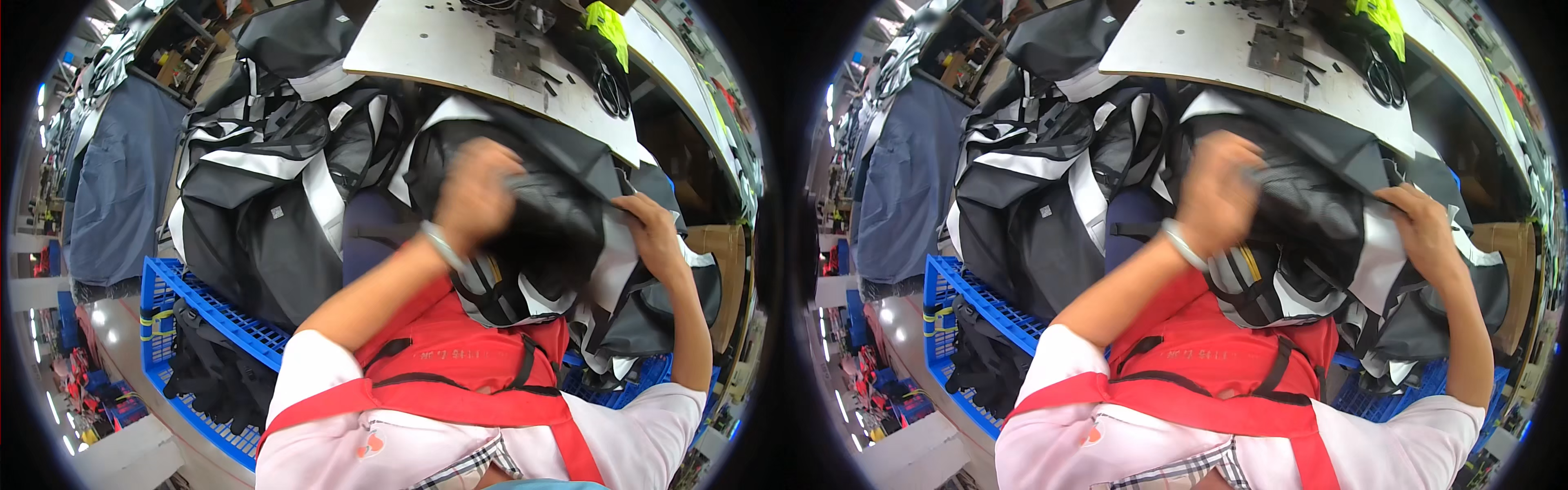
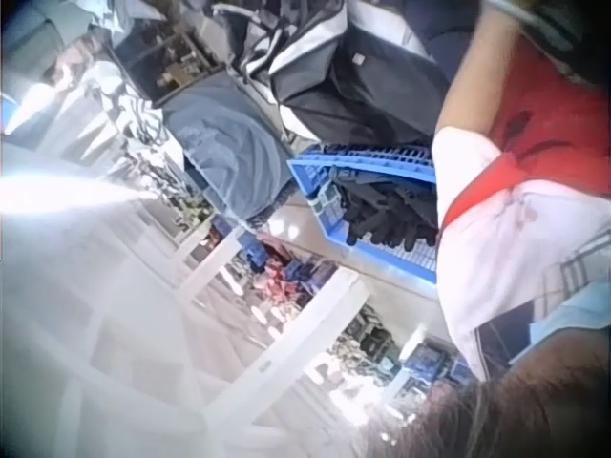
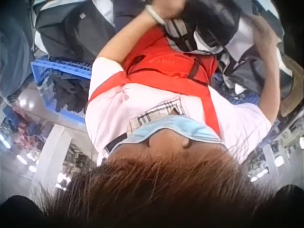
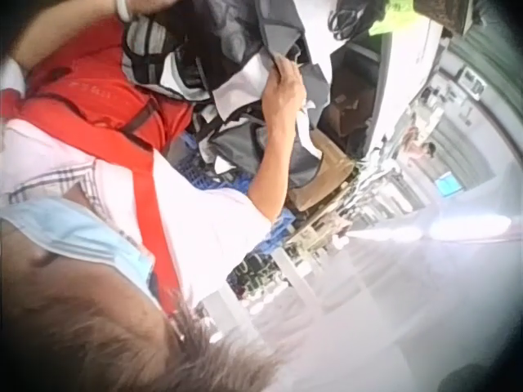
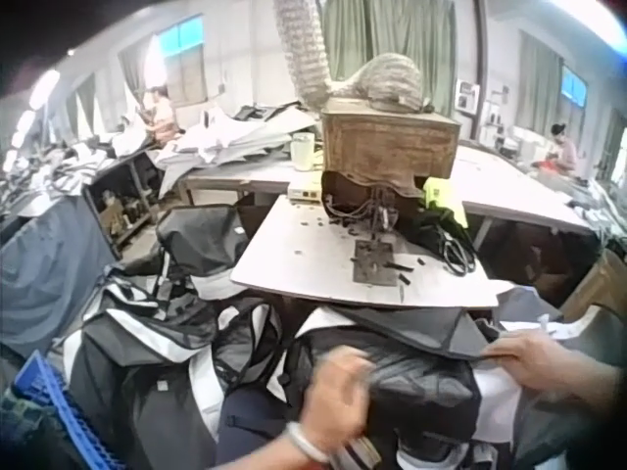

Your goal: The recorder is sewing black fabric panels together to manufacture industrial bags or covers at a garment factory station.

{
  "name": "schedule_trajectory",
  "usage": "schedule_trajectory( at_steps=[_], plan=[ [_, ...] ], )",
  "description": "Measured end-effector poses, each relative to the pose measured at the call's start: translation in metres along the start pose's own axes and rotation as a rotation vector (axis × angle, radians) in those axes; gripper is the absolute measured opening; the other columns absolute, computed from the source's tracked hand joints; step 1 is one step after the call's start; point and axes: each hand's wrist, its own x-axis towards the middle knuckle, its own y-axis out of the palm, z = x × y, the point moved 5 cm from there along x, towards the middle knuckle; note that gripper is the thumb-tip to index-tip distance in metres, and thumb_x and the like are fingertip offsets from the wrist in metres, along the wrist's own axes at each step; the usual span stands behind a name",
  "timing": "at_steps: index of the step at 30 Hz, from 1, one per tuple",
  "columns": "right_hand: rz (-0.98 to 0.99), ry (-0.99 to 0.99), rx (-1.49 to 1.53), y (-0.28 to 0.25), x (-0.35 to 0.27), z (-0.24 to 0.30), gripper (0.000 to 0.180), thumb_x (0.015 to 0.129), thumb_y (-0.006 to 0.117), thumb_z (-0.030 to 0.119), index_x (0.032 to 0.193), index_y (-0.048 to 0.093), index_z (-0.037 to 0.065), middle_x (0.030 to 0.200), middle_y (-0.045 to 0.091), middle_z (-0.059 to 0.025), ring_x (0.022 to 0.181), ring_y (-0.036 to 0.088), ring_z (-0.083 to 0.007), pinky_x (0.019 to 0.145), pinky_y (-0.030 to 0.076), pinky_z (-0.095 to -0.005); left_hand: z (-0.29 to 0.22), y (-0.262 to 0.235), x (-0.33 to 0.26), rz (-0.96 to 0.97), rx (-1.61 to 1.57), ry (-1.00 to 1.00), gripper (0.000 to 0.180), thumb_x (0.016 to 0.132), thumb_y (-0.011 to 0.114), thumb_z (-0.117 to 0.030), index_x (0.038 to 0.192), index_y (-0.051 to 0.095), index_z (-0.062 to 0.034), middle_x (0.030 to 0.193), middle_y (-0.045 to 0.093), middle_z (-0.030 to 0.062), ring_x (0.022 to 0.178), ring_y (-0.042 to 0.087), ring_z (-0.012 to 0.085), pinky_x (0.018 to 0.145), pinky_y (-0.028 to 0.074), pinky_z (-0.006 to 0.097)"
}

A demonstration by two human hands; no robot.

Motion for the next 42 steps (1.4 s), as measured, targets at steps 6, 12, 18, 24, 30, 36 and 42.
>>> schedule_trajectory(
  at_steps=[6, 12, 18, 24, 30, 36, 42],
  plan=[
    [-0.091, 0.09, 0.154, -0.023, -0.038, -0.027, 0.027, 0.083, 0.053, -0.007, 0.108, 0.063, -0.002, 0.079, 0.047, -0.0079, 0.072, 0.046, -0.0162, 0.068, 0.037, -0.0253, 0.185, -0.068, -0.09, 0.137, 0.456, -0.569, 0.066, 0.079, 0.066, -0.01, 0.139, 0.04, -0.0057, 0.146, 0.035, 0.0184, 0.129, 0.044, 0.0382, 0.106, 0.038, 0.043],
    [-0.144, 0.088, 0.158, -0.031, -0.031, -0.046, 0.031, 0.082, 0.052, -0.008, 0.11, 0.063, -0.002, 0.088, 0.056, -0.0092, 0.08, 0.052, -0.0184, 0.073, 0.039, -0.0246, 0.207, -0.081, -0.111, 0.276, 0.205, -0.724, 0.03, 0.086, 0.068, -0.024, 0.081, 0.059, 0.0053, 0.067, 0.059, 0.0199, 0.063, 0.058, 0.0287, 0.062, 0.043, 0.041],
    [-0.262, 0.051, -0.113, 0.001, 0.005, -0.039, 0.065, 0.08, 0.039, -0.011, 0.135, 0.054, 0.019, 0.116, 0.062, -0.0173, 0.112, 0.058, -0.0353, 0.099, 0.042, -0.0357, 0.081, -0.153, -0.045, -0.025, -0.54, -0.978, 0.05, 0.089, 0.06, 0.0, 0.134, 0.04, -0.0035, 0.097, 0.07, 0.0123, 0.082, 0.066, 0.0166, 0.074, 0.053, 0.028],
    [0.173, -0.211, 0.223, 0.234, 0.049, 0.001, 0.066, 0.073, 0.05, -0.007, 0.13, 0.06, 0.025, 0.102, 0.062, -0.0148, 0.098, 0.063, -0.0358, 0.082, 0.051, -0.0403, -0.042, -0.185, -0.016, 0.033, -0.741, -0.878, 0.031, 0.092, 0.057, -0.004, 0.122, 0.059, 0.0002, 0.109, 0.067, 0.0052, 0.096, 0.064, 0.0127, 0.084, 0.05, 0.025],
    [0.177, -0.523, -0.117, 0.279, 0.057, 0.093, 0.043, 0.079, 0.058, 0.01, 0.119, 0.066, 0.023, 0.091, 0.065, -0.008, 0.08, 0.068, -0.0295, 0.067, 0.055, -0.0404, 0.002, -0.187, -0.049, 0.087, -0.564, -1.105, 0.017, 0.093, 0.058, -0.009, 0.108, 0.061, -0.0029, 0.09, 0.066, 0.0012, 0.075, 0.063, 0.0093, 0.067, 0.053, 0.025],
    [0.218, -0.497, 0.138, 0.274, 0.062, 0.072, 0.041, 0.081, 0.055, 0.011, 0.119, 0.066, 0.023, 0.09, 0.065, -0.0078, 0.079, 0.068, -0.0293, 0.066, 0.055, -0.0391, 0.006, -0.188, -0.014, 0.127, -0.039, -0.685, 0.035, 0.089, 0.065, -0.008, 0.119, 0.05, -0.0015, 0.092, 0.062, 0.005, 0.077, 0.059, 0.0116, 0.069, 0.049, 0.025],
    [0.244, -0.417, -0.007, 0.317, 0.072, 0.049, 0.042, 0.077, 0.058, 0.01, 0.116, 0.067, 0.023, 0.09, 0.064, -0.0069, 0.079, 0.068, -0.0291, 0.064, 0.055, -0.0396, 0.023, -0.16, 0.037, 0.205, 0.032, -0.408, 0.058, 0.089, 0.068, -0.026, 0.136, 0.047, 0.0005, 0.118, 0.059, 0.0127, 0.106, 0.056, 0.0203, 0.097, 0.041, 0.031]
  ],
)
